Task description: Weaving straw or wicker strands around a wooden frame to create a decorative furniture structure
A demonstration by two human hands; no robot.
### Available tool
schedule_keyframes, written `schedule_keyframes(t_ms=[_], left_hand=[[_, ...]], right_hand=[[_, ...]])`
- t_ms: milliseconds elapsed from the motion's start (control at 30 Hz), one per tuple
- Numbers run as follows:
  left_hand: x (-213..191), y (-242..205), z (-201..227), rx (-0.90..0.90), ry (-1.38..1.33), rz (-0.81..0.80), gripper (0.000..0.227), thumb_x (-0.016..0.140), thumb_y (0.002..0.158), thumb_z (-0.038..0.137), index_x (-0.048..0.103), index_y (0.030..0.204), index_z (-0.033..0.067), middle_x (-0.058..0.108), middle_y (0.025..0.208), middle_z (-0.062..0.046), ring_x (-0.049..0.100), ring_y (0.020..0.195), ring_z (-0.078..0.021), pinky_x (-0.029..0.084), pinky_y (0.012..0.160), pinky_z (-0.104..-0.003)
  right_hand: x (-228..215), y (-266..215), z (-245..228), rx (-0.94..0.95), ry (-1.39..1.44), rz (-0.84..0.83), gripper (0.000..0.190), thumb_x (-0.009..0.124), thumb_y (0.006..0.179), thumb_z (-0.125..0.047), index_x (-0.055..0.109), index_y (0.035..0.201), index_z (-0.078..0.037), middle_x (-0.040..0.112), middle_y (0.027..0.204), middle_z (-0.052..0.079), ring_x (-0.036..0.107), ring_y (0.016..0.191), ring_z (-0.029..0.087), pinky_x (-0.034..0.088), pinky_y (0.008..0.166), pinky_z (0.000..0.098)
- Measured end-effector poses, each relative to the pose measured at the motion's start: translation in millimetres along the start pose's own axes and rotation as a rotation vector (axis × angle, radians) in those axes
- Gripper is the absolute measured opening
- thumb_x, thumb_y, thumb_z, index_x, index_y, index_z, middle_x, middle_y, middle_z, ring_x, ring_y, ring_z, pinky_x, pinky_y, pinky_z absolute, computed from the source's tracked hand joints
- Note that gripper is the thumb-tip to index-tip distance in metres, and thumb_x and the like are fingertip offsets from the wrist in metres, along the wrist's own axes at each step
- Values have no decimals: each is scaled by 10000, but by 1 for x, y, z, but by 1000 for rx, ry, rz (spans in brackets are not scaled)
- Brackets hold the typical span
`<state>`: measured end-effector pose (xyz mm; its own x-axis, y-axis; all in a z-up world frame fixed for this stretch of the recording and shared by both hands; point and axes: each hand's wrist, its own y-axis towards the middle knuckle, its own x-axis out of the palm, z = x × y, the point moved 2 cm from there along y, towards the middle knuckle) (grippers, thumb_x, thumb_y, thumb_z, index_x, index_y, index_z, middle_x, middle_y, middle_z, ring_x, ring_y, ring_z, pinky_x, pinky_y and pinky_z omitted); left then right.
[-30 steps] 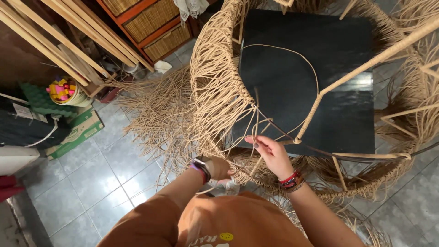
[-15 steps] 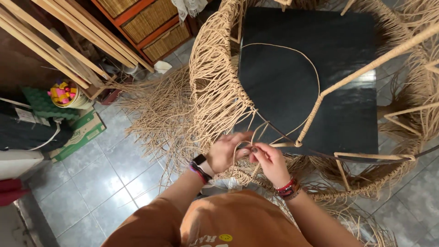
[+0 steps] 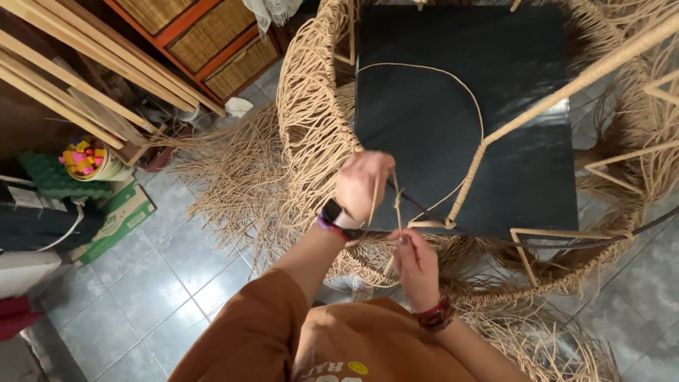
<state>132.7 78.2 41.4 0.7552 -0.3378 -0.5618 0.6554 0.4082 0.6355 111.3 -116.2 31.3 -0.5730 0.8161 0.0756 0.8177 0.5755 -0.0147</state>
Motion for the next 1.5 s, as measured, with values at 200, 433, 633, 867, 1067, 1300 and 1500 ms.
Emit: schedule_keyframes(t_ms=[200,433,633,867,1067,1300,1500], left_hand=[[16,25,0,-125,112,-36,73,555,991,319,620,960,310,651,806,65,702,725,-234,583,690,-377],[21,36,5,-336,136,-182,174,471,1038,334,614,1009,238,709,899,-13,677,653,-358,479,508,-486],[5,28,11,-313,20,-127,193,460,1050,305,631,1032,217,672,874,0,637,635,-258,462,530,-407],[-64,-86,46,-417,-1019,-279,365,365,1099,346,572,944,89,589,1309,-174,608,1208,-318,561,1027,-469],[-24,-130,15,-819,-1018,-510,312,345,1094,291,497,889,112,547,834,-39,556,793,-172,501,762,-313],[7,-127,4,-668,-793,-417,256,488,1091,289,706,979,215,710,699,17,652,695,-150,509,708,-305],[38,-201,-124,-629,-922,-246,328,478,1040,31,656,1309,-32,661,1235,-243,516,1203,-283,409,1053,-525]], right_hand=[[-1,-7,11,25,28,40,253,424,1059,-51,664,1031,23,405,508,-31,427,456,32,341,473,174],[-1,-27,17,137,-115,11,226,433,1066,-144,642,1004,-82,409,601,-32,305,472,65,274,468,256],[-5,-34,27,74,-207,-43,240,419,1054,-136,656,1070,-102,458,660,-37,332,484,72,285,473,270],[4,-17,14,134,-602,-514,218,452,971,-144,670,970,-145,670,591,-24,639,512,154,509,610,314],[-3,-2,-3,-187,-1152,-778,151,550,1003,-265,527,873,-192,499,571,-14,489,473,185,386,442,375],[-20,74,-50,-676,-1463,-62,104,698,944,-274,749,1025,-232,690,994,-18,669,924,214,493,799,354],[16,105,-7,-773,-1427,-3,127,676,976,-342,734,1014,-235,655,772,-19,686,712,200,561,652,320]])
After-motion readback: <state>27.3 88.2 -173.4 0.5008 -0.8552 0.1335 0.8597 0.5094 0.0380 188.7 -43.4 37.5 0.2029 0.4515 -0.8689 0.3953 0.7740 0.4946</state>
